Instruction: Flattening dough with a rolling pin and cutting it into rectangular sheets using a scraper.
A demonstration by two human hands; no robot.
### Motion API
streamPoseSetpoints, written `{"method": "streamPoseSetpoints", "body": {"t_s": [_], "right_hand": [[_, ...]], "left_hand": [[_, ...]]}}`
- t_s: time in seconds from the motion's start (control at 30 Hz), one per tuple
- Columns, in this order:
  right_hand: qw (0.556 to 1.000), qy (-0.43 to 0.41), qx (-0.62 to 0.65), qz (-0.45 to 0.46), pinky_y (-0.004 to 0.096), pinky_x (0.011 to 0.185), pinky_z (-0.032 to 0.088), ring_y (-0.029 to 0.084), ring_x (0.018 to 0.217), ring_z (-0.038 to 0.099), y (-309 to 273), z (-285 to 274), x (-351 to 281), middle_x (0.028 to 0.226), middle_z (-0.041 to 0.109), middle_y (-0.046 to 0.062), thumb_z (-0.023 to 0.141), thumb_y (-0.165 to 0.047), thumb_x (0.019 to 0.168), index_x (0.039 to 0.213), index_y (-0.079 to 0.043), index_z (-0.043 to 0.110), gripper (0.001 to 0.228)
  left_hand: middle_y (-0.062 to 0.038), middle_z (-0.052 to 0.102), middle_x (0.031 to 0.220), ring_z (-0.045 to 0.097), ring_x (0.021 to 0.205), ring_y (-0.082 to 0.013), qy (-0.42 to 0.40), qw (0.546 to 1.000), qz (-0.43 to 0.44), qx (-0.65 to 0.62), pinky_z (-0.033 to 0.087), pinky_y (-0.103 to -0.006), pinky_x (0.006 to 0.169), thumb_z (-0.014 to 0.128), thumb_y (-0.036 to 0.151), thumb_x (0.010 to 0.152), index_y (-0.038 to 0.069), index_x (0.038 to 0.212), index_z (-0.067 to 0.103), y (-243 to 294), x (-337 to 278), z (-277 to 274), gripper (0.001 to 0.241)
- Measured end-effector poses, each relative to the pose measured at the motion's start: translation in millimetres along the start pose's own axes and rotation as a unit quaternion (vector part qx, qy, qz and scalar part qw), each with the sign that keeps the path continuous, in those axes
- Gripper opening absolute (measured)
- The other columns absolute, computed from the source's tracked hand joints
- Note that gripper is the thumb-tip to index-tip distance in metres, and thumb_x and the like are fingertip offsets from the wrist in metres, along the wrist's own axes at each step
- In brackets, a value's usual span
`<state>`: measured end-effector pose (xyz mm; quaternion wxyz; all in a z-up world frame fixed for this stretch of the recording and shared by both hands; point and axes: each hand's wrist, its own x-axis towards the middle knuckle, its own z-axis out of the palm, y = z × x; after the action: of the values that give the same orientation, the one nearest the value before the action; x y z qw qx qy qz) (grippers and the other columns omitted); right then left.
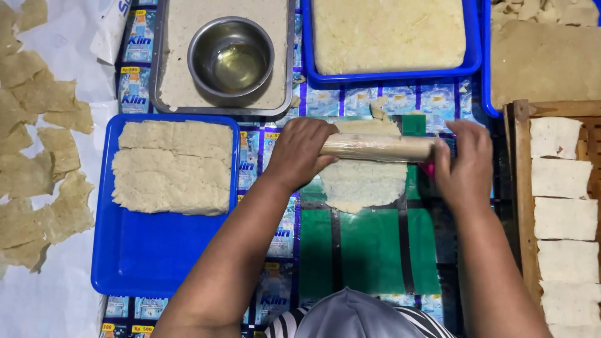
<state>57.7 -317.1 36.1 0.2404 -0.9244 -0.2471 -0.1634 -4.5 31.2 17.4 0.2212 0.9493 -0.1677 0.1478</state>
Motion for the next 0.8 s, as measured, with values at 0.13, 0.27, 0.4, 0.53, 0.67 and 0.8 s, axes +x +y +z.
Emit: {"method": "streamPoseSetpoints", "body": {"t_s": [0.13,0.27,0.4,0.53,0.67,0.8], "right_hand": [[0.996,-0.009,-0.045,0.077,0.061,0.108,0.043,0.053,0.131,0.052,6,5,-76,0.142,0.049,0.030,0.071,-0.008,0.095,0.148,0.002,0.057,0.056],[0.987,0.042,-0.126,0.086,0.049,0.082,0.052,0.039,0.102,0.059,35,7,-105,0.118,0.056,0.017,0.074,-0.006,0.103,0.135,-0.007,0.076,0.033],[0.990,0.009,-0.058,0.130,0.051,0.095,0.049,0.044,0.110,0.055,26,-6,-95,0.123,0.055,0.025,0.066,0.000,0.103,0.133,0.005,0.072,0.031],[0.993,0.112,-0.025,0.005,0.058,0.103,0.046,0.050,0.122,0.055,-70,-57,-52,0.136,0.054,0.035,0.053,0.008,0.107,0.143,0.010,0.061,0.037],[0.996,-0.047,-0.073,-0.014,0.074,0.116,0.020,0.041,0.143,0.049,-85,-21,-65,0.151,0.053,0.023,0.049,-0.038,0.107,0.146,-0.004,0.059,0.052],[0.987,-0.063,-0.146,-0.005,0.075,0.120,0.007,0.034,0.148,0.051,-74,16,-70,0.153,0.060,0.023,0.042,-0.046,0.112,0.147,0.000,0.059,0.060]], "left_hand": [[0.001,0.063,0.110,0.061,0.115,-0.0229,-0.027,0.999,-0.028,-0.003,0.044,-0.0436,0.103,0.086,0.048,0.073,0.021,0.127,0.058,2,2,-5,0.066],[-0.008,0.065,0.118,0.059,0.115,-0.0313,0.015,0.997,-0.067,-0.037,0.040,-0.0461,0.104,0.080,0.040,0.086,0.013,0.129,0.059,19,7,-47,0.054],[-0.010,0.066,0.120,0.058,0.112,-0.0330,-0.007,0.997,-0.077,0.019,0.037,-0.0463,0.104,0.078,0.040,0.090,0.011,0.126,0.059,34,-4,-83,0.051],[-0.011,0.069,0.115,0.060,0.108,-0.0343,-0.081,0.993,-0.086,0.002,0.041,-0.0498,0.101,0.079,0.044,0.087,0.012,0.124,0.062,72,-29,-81,0.052],[-0.014,0.067,0.119,0.061,0.121,-0.0310,-0.098,0.994,-0.052,-0.008,0.034,-0.0561,0.116,0.066,0.039,0.095,0.007,0.135,0.058,86,-69,-33,0.051],[-0.019,0.043,0.160,0.032,0.152,-0.0351,-0.088,0.983,-0.145,0.070,0.007,-0.0633,0.123,0.048,0.041,0.106,0.006,0.158,0.037,114,-75,-26,0.064]]}}
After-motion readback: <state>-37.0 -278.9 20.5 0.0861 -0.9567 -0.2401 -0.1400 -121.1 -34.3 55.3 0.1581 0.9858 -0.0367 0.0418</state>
